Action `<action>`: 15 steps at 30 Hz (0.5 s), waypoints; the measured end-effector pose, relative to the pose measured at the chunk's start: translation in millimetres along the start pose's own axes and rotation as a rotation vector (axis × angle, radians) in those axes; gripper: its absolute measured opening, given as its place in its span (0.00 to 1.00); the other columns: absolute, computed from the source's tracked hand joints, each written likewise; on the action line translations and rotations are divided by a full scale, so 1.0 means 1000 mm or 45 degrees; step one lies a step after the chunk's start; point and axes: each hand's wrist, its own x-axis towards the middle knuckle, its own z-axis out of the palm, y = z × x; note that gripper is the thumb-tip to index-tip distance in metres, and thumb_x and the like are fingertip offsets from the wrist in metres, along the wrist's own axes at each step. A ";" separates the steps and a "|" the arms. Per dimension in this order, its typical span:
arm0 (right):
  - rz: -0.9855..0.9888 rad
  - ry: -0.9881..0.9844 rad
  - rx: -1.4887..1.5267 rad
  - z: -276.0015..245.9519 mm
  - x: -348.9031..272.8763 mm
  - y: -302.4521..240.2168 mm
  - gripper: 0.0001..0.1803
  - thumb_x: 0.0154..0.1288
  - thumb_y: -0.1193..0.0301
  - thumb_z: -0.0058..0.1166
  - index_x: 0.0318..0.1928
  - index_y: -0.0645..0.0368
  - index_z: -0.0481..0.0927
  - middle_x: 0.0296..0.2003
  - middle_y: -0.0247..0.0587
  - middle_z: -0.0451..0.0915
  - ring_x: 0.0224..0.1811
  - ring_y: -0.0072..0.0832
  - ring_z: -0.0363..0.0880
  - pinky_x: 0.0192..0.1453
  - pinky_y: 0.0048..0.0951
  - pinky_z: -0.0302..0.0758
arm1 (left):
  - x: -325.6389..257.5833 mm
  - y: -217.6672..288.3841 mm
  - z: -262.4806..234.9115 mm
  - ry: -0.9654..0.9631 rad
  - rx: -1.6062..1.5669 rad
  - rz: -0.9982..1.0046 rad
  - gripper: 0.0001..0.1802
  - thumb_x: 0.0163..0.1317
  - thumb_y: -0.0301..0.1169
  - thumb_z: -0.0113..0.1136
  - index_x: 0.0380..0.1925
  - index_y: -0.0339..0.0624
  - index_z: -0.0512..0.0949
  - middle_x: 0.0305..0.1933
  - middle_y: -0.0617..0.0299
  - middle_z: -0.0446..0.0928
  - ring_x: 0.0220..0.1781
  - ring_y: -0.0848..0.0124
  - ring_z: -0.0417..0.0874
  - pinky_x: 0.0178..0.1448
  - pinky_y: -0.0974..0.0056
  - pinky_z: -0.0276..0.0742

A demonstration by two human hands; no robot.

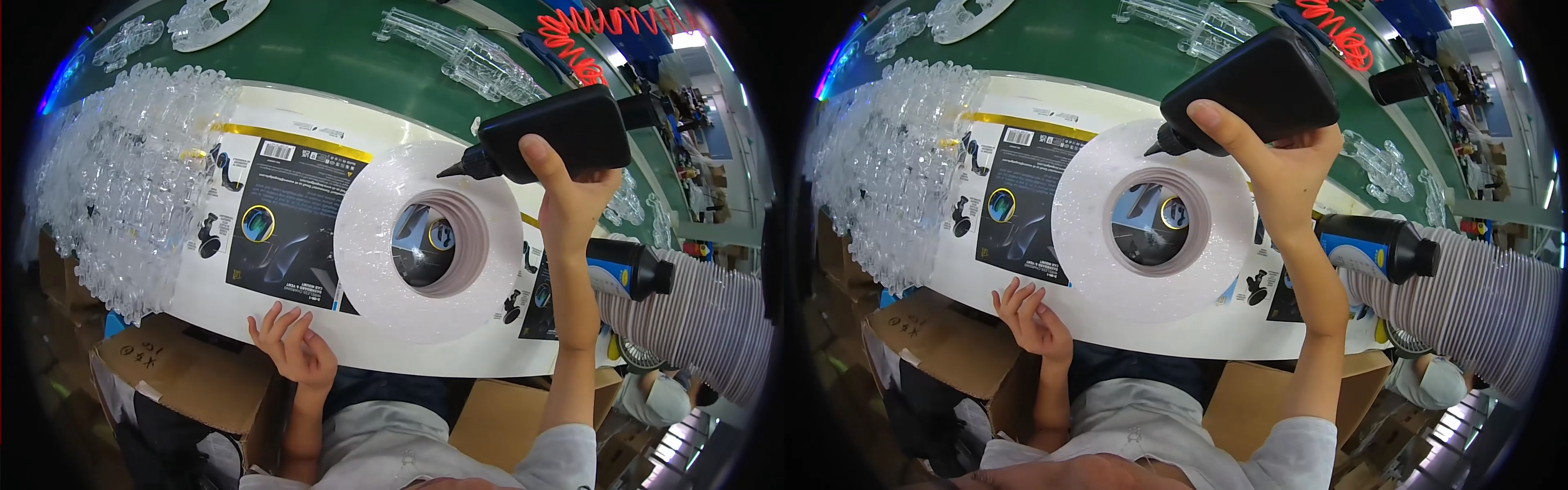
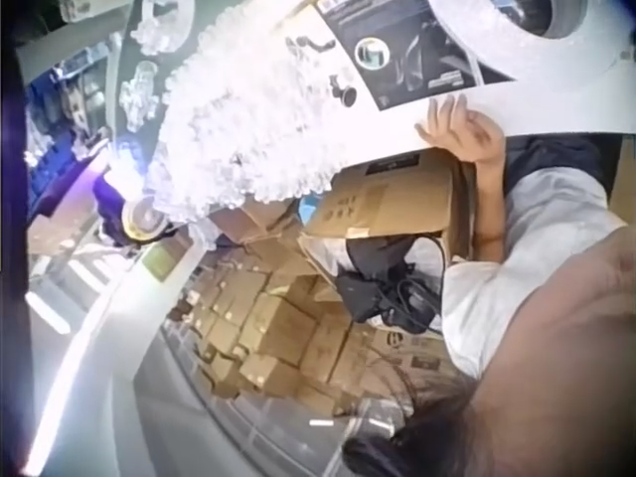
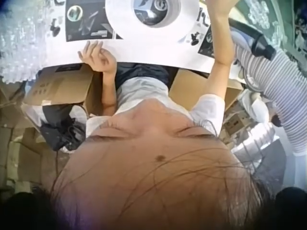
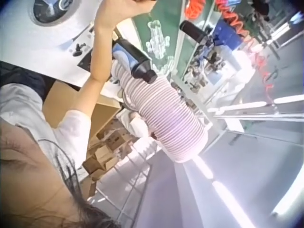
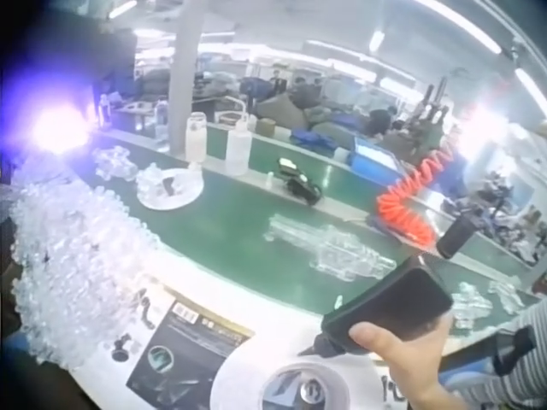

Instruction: The recorder is applying a liquid sealant or adhesive to circular light fixture bases and organizing clear plastic components on an assembly line.

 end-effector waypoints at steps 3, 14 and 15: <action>-0.024 -0.034 -0.038 0.005 0.000 0.001 0.26 0.42 0.76 0.70 0.44 0.63 0.74 0.36 0.37 0.78 0.38 0.23 0.78 0.46 0.22 0.74 | 0.001 0.000 -0.001 0.002 0.007 0.008 0.13 0.49 0.18 0.46 0.34 0.41 0.76 0.43 0.58 0.73 0.55 0.54 0.73 0.69 0.41 0.46; -0.083 -0.086 -0.124 0.008 -0.001 0.003 0.22 0.42 0.75 0.71 0.39 0.64 0.76 0.33 0.36 0.79 0.34 0.21 0.78 0.43 0.20 0.74 | 0.001 0.001 -0.001 0.005 0.018 0.009 0.14 0.48 0.17 0.47 0.34 0.41 0.76 0.42 0.58 0.73 0.54 0.55 0.73 0.68 0.41 0.46; -0.083 -0.088 -0.124 0.007 -0.001 0.003 0.22 0.42 0.75 0.71 0.39 0.64 0.76 0.33 0.36 0.79 0.34 0.21 0.78 0.43 0.20 0.74 | 0.001 0.001 -0.001 0.005 0.017 0.007 0.14 0.48 0.17 0.47 0.34 0.41 0.76 0.42 0.58 0.73 0.54 0.55 0.73 0.68 0.41 0.46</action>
